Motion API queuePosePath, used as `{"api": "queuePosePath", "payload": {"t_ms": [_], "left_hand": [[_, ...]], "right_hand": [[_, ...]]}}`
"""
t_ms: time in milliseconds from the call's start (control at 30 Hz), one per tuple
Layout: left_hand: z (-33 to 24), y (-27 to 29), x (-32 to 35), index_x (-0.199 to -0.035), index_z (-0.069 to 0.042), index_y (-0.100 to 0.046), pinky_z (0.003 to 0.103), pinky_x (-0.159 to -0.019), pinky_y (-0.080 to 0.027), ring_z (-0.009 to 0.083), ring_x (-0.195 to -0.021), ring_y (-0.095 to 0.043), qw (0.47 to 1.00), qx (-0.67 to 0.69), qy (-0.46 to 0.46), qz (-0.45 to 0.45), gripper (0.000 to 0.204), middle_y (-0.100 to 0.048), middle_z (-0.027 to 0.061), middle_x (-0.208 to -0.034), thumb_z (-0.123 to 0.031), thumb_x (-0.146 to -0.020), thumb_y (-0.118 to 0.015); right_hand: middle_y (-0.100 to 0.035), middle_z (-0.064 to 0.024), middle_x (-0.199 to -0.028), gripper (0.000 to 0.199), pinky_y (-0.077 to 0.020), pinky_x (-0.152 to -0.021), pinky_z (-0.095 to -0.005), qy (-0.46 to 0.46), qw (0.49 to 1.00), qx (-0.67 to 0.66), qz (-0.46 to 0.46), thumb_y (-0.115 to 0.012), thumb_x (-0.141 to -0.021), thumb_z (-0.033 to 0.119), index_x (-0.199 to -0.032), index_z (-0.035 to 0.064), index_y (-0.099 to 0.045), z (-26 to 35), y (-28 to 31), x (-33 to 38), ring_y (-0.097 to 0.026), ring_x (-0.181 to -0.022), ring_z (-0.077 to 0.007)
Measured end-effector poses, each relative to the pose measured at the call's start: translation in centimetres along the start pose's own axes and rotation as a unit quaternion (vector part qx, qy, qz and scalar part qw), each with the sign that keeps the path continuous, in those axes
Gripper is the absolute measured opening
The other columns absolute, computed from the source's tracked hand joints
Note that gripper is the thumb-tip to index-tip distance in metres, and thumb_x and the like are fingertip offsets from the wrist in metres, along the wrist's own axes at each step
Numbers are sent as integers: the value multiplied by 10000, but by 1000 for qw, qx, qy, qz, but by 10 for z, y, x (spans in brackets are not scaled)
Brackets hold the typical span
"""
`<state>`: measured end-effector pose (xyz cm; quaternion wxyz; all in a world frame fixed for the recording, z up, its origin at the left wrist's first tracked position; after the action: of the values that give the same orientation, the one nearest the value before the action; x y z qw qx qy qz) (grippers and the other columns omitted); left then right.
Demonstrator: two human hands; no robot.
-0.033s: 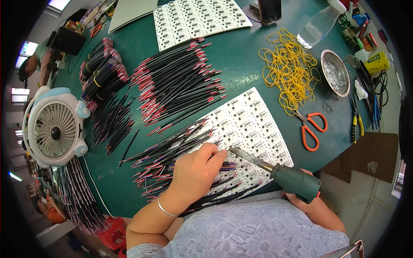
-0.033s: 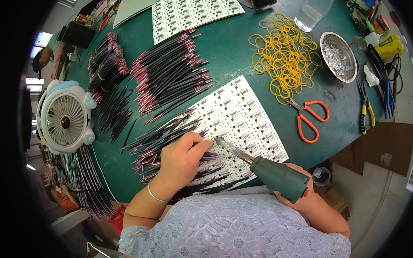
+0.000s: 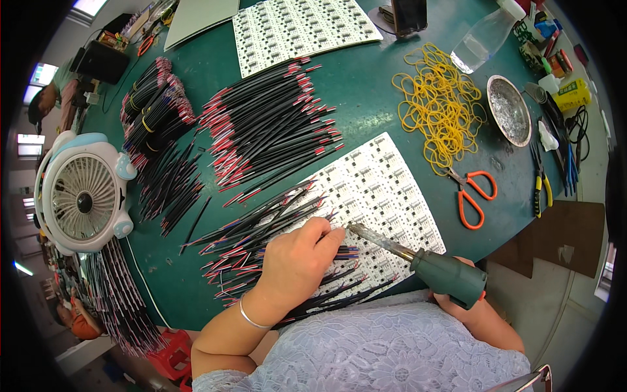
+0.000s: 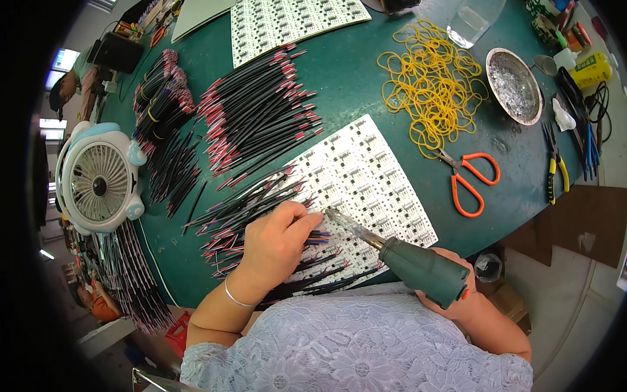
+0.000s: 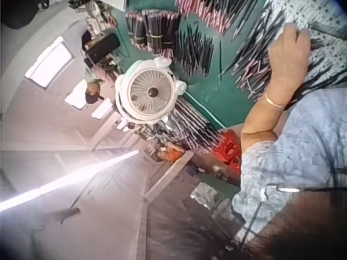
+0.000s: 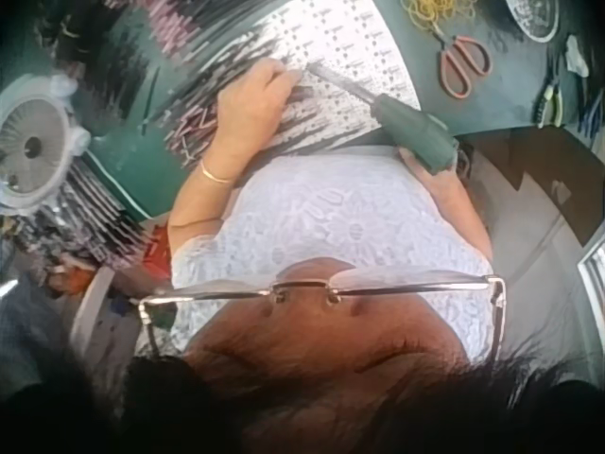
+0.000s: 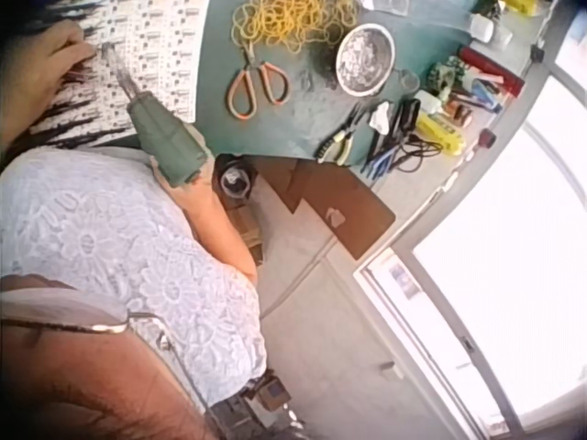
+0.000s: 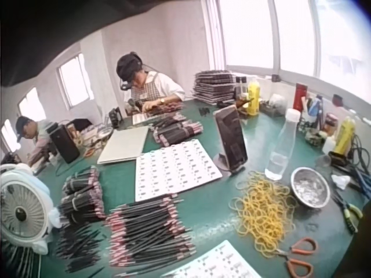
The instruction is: The person solders wire ends onto circuit board panels using a soldering tool, positioning each wire onto the board by hand and gathering additional wires from bundles on the table.
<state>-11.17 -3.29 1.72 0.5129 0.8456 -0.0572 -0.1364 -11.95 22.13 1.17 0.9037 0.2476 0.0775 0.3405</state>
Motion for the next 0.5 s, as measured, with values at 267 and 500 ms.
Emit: {"api": "queuePosePath", "payload": {"t_ms": [267,500], "left_hand": [[-12,4,-3,-951,-71,-652,307,-482,-461,202,-561,-562,998,-52,10,39,230,-535,47,-825,-53,-727,-605],[-8,5,0,-943,-56,-644,336,-531,-479,239,-608,-581,999,0,19,39,254,-556,65,-855,-7,-695,-624]], "right_hand": [[-660,-97,-897,328,-519,-644,-301,71,994,84,-19,-690,-716,110,-1010,-8,-606,-1,-1,5,-644,-722,-226],[-584,-166,-1132,573,-497,-587,-332,-119,937,-304,-124,-587,-879,358,-1257,-45,-434,-17,-10,20,-611,-632,-211]]}}
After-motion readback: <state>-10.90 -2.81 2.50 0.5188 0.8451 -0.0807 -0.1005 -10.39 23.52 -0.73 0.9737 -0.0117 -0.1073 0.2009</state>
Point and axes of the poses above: each hand's wrist, its own x-axis away from the middle knuckle, its own y-axis out of the back of the hand, z = x × y, the point moved 5 cm from there along -x, towards the middle knuckle
